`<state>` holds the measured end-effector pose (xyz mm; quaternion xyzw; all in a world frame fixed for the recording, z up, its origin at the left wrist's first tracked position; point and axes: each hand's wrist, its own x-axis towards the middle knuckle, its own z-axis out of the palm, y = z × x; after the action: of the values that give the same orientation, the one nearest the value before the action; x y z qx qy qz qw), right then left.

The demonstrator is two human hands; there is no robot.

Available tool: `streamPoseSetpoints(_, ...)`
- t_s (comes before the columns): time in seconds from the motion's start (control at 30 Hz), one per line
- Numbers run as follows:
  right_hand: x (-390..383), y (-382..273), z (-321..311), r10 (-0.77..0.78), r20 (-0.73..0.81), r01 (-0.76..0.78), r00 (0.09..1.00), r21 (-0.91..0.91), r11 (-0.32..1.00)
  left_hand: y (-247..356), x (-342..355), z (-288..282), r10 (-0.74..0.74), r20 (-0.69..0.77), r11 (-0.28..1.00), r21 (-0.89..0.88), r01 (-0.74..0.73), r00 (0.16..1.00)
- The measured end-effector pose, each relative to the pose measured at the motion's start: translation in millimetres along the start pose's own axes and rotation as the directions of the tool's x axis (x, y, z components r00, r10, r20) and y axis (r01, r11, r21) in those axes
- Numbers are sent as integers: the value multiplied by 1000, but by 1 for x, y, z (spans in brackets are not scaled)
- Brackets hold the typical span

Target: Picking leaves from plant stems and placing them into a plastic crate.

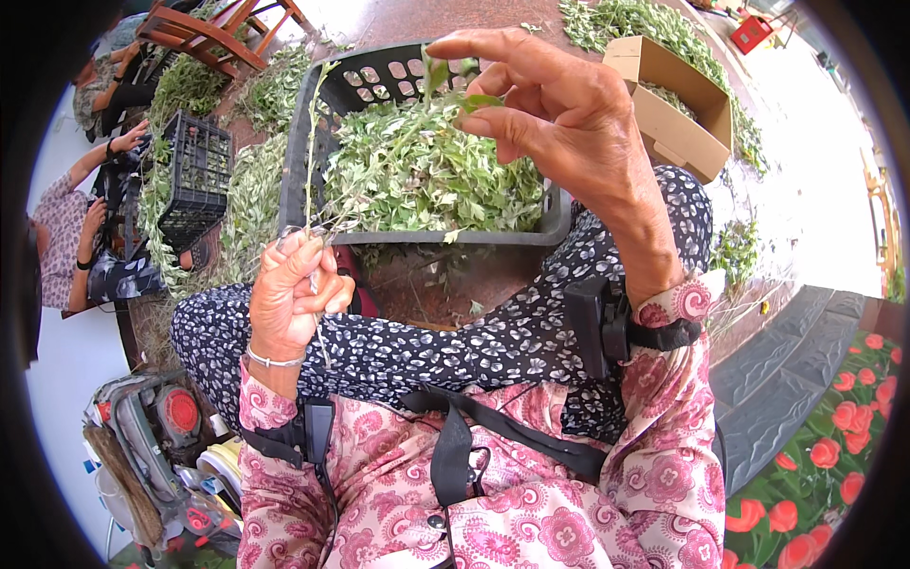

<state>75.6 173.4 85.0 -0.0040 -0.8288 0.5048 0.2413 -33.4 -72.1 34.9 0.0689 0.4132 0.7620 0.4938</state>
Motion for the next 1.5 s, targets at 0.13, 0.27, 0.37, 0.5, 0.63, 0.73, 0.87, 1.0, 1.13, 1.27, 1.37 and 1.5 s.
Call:
streamPoseSetpoints(0.13, 0, 3, 1, -24, 24, 26, 999, -81, 996, -1, -1, 4, -7, -37, 1000, -1, 7, 999)
streamPoseSetpoints(0.27, 2, 4, 0, -23, 81, 33, 996, -121, 992, -2, 0, 3, -15, -31, 1000, -11, 15, 999)
streamPoseSetpoints(0.37, 1, 8, 2, -30, 43, 31, 999, -23, 999, -3, 0, 1, -12, -3, 999, -32, 12, 1000)
streamPoseSetpoints(0.5, 0, 7, -1, -42, 114, 44, 993, -13, 999, -3, -1, -3, -10, 22, 1000, -27, 11, 1000)
streamPoseSetpoints(0.63, -2, 8, -2, 31, 167, -45, 985, 81, 996, -2, -1, -1, 1, 1, 999, -35, -1, 1000)
streamPoseSetpoints(0.73, -3, 10, -4, 28, 204, -67, 979, 188, 980, -1, 0, -2, 2, 26, 1000, -25, -1, 1000)
streamPoseSetpoints(0.87, -3, 9, -4, 49, 240, -124, 969, 306, 944, -1, 0, -2, 13, -12, 1000, -26, -13, 1000)
streamPoseSetpoints(1.0, -3, 6, 0, 18, 249, -113, 968, 375, 920, -1, 0, -2, 2, 25, 1000, -12, -1, 1000)
streamPoseSetpoints(1.13, -4, 6, 3, 50, 226, -138, 973, 392, 909, 0, -1, -1, -5, -18, 1000, -8, 4, 1000)
streamPoseSetpoints(1.27, -5, 2, 6, 122, 198, -196, 973, 418, 887, -1, -1, -4, -12, 22, 999, -43, 13, 1000)
streamPoseSetpoints(1.37, -5, 2, 7, 138, 201, -215, 970, 438, 873, -2, -1, -4, 16, 37, 999, 31, -17, 999)
streamPoseSetpoints(1.5, -5, 3, 7, 176, 158, -225, 972, 392, 892, 0, -2, -2, 0, 42, 1000, -16, 1, 999)
